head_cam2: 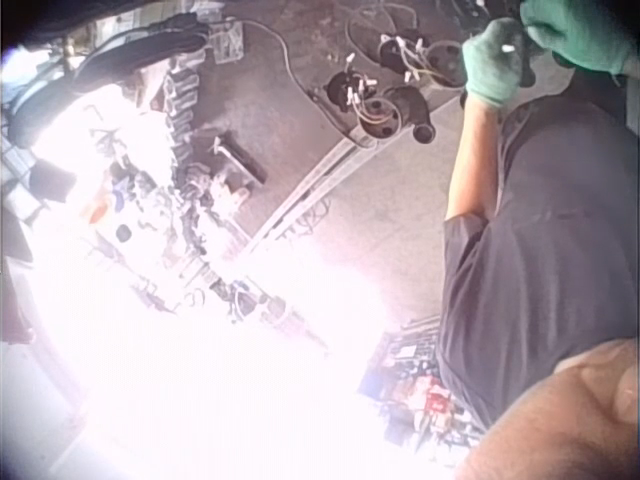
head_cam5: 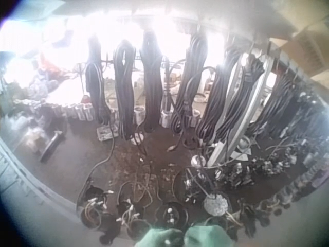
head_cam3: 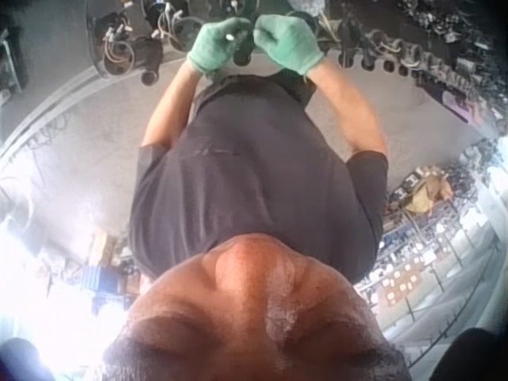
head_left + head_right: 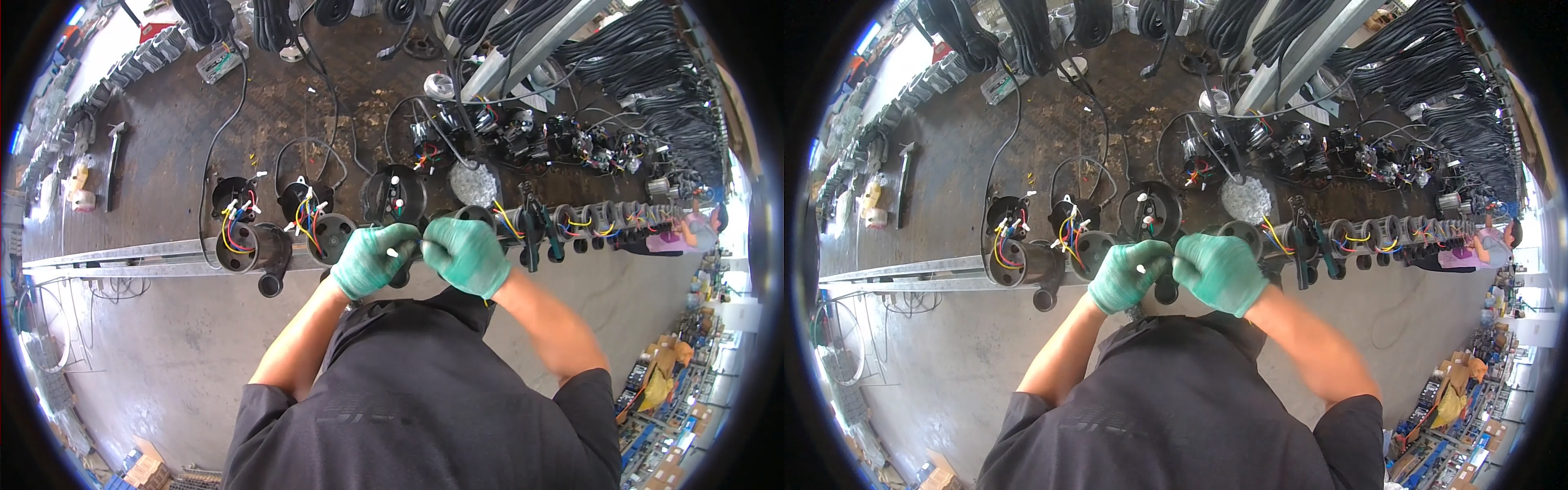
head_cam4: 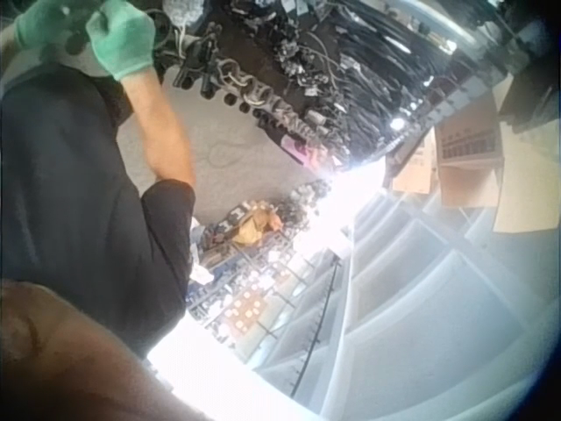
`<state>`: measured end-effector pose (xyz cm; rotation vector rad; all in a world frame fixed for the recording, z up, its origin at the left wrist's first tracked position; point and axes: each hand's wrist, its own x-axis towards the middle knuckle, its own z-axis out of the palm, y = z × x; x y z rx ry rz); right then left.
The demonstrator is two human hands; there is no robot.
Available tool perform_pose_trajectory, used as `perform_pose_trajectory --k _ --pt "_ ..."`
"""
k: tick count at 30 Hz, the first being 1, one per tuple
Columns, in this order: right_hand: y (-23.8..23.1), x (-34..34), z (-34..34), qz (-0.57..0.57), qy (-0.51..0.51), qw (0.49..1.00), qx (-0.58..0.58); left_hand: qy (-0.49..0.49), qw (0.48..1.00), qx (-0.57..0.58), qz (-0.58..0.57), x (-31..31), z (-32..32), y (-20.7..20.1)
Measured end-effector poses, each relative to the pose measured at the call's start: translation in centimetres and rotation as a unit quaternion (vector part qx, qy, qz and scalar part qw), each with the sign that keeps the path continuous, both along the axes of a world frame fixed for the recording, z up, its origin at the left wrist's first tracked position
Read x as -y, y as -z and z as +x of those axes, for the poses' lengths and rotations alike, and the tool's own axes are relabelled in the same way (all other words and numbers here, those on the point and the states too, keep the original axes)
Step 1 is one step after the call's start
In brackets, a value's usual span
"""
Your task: The person assembles electrical components by inserting wires into black circular housings and pulling cable through a mounting plate.
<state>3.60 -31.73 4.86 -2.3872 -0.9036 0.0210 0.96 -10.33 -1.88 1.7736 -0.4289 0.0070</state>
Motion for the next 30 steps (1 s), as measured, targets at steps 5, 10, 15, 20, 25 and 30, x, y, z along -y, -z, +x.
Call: perform_pose_trajectory --k 5,10,15,20,25,30 --pt "0.5 0.0 -1.4 0.274 0.253 0.714 -0.592 0.002 0.999 0.033 0.036 -0.1 0.1 0.4" --pt "0.3 0.4 -1.1 0.067 0.073 0.995 0.013 -0.004 1.000 0.001 -0.013 0.1 0.0 0.2" --pt "0.2 1.1 0.4 -0.067 -0.092 0.968 0.223 0.008 1.000 -0.013 -0.024 0.1 0.2 0.2" --pt "-0.7 0.5 0.6 -0.108 -0.110 0.967 0.203 0.008 1.000 -0.017 -0.002 0.0 0.1 0.1" --pt "-0.1 -0.1 -0.4 0.117 0.093 0.937 -0.315 0.022 0.999 0.014 0.030 -0.3 0.1 -0.1" --pt "-1.4 0.6 -1.1 0.123 0.174 0.875 -0.434 0.009 1.000 0.001 0.009 -0.1 0.1 0.3"
